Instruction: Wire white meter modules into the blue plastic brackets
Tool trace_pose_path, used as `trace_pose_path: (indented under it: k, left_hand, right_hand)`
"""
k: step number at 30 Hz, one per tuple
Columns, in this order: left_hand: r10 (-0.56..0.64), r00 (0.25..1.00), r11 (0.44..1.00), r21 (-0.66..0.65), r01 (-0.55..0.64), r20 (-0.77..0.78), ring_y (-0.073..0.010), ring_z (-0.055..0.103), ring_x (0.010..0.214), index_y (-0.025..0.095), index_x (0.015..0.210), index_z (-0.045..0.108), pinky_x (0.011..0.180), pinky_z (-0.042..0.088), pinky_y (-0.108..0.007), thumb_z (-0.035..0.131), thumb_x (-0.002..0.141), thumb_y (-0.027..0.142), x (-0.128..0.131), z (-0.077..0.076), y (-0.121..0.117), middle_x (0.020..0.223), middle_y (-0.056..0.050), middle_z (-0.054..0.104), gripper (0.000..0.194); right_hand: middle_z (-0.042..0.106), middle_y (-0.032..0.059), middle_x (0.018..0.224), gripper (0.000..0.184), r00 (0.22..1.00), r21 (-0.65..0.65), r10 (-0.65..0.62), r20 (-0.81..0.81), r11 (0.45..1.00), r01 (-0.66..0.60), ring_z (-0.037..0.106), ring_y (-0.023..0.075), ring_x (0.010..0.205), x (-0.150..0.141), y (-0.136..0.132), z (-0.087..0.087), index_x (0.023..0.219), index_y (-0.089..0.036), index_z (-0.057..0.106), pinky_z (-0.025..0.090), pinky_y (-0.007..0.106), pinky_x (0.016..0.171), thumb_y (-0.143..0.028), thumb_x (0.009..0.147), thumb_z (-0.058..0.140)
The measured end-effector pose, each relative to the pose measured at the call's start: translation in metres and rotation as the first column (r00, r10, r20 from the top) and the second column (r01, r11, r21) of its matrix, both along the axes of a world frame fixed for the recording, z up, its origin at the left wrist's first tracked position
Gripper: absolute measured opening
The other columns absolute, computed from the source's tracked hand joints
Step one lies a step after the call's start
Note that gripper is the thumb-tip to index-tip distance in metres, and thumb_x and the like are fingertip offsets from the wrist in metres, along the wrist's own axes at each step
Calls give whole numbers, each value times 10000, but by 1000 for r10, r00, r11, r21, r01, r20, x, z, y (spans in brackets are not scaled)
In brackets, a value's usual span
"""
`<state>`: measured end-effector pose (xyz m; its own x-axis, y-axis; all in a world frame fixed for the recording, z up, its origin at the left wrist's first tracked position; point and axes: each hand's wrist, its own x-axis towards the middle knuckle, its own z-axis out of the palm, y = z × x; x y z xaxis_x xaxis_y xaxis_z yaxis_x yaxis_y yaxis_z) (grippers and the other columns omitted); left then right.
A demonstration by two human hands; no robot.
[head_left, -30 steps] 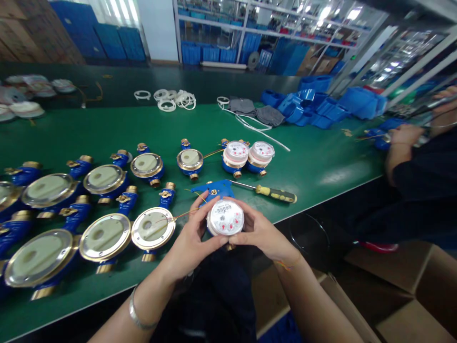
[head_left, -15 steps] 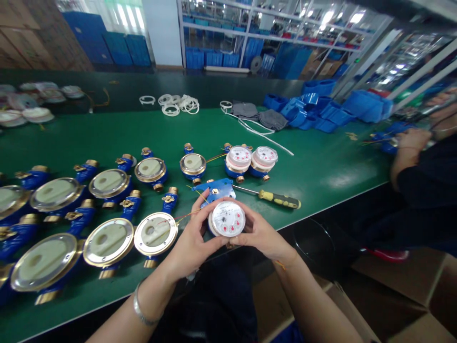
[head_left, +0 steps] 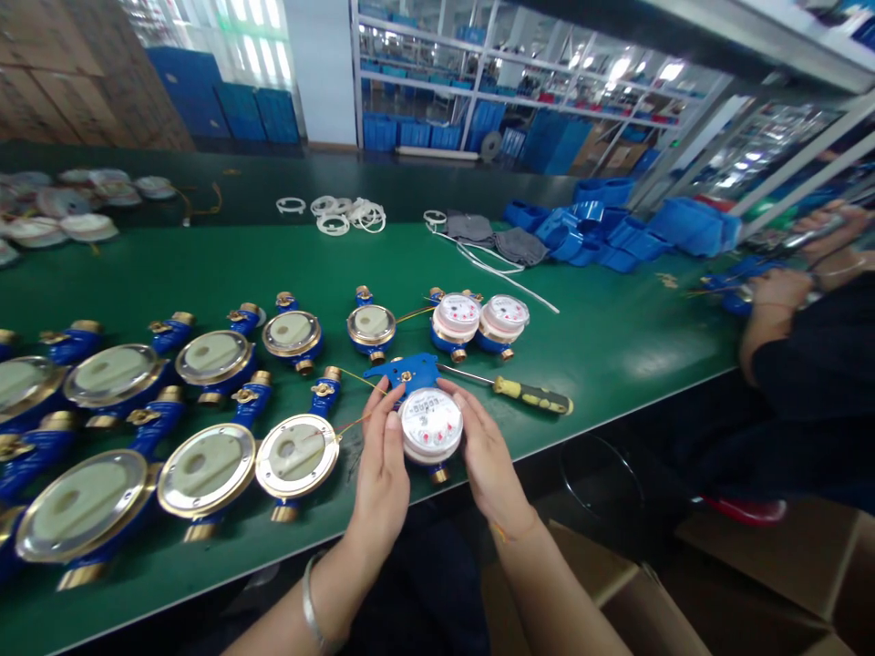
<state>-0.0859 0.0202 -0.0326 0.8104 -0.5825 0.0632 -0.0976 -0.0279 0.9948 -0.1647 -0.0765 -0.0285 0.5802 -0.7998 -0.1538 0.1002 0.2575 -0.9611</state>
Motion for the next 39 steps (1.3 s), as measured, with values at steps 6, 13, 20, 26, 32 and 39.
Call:
trace_pose_path:
  k: [6, 13, 20, 26, 32, 39]
  left_hand:
    - [68, 997, 998, 12, -68, -28, -191, 518, 1255, 218, 1303, 503, 1045, 437, -327, 357, 1007, 406, 0, -3, -2, 1372, -78, 540, 380]
    - [51, 999, 999, 16, -51, -1, -165, 564, 1173, 229, 1199, 576, 1013, 444, -288, 392, 990, 356, 3, -5, -2, 1259, -45, 616, 306]
    - [-45, 986, 999, 4, 46, -163, -193, 577, 1161, 238, 1225, 567, 1008, 457, -340, 432, 962, 395, 10, 2, -3, 1254, -45, 625, 335]
    - [-47, 991, 999, 21, 50, -127, -221, 534, 1230, 239, 1231, 602, 1094, 378, -428, 463, 943, 388, 15, 1, -5, 1319, -56, 601, 352]
    - [-59, 998, 998, 21, 59, 17, -219, 545, 1199, 202, 1197, 622, 1100, 371, -432, 471, 925, 340, 22, -5, -8, 1261, -83, 623, 340]
    - [-57, 988, 998, 35, 53, 146, -223, 428, 1322, 174, 1165, 609, 1149, 304, -467, 331, 989, 363, 7, -10, 0, 1317, -136, 523, 379]
  right_hand:
    - [709, 40, 1080, 394, 995, -123, -43, -91, 992, 32, 660, 212, 944, 3, 2, 3, 1141, -223, 637, 527, 312, 824, -507, 871, 594]
    - [705, 34, 1094, 343, 991, -190, -24, -128, 982, -1, 641, 201, 988, -1, -4, 2, 1083, -222, 685, 486, 310, 901, -483, 907, 549]
    - [707, 19, 1053, 392, 1000, -53, 3, -21, 999, -4, 635, 191, 991, 0, -5, -2, 1160, -228, 644, 479, 283, 871, -476, 858, 624]
    - [714, 10, 931, 364, 999, 24, -41, 5, 999, 41, 622, 148, 811, 5, 0, 1, 1066, -211, 695, 468, 235, 721, -470, 810, 668]
    - [689, -3, 839, 311, 999, -91, -32, -34, 995, 29, 600, 124, 720, 4, -7, -3, 1017, -198, 688, 457, 221, 659, -441, 828, 642]
    - [645, 78, 1243, 387, 984, -360, -174, -34, 921, 150, 568, 237, 1190, -10, 2, -2, 1156, -202, 641, 414, 382, 1054, -466, 876, 599]
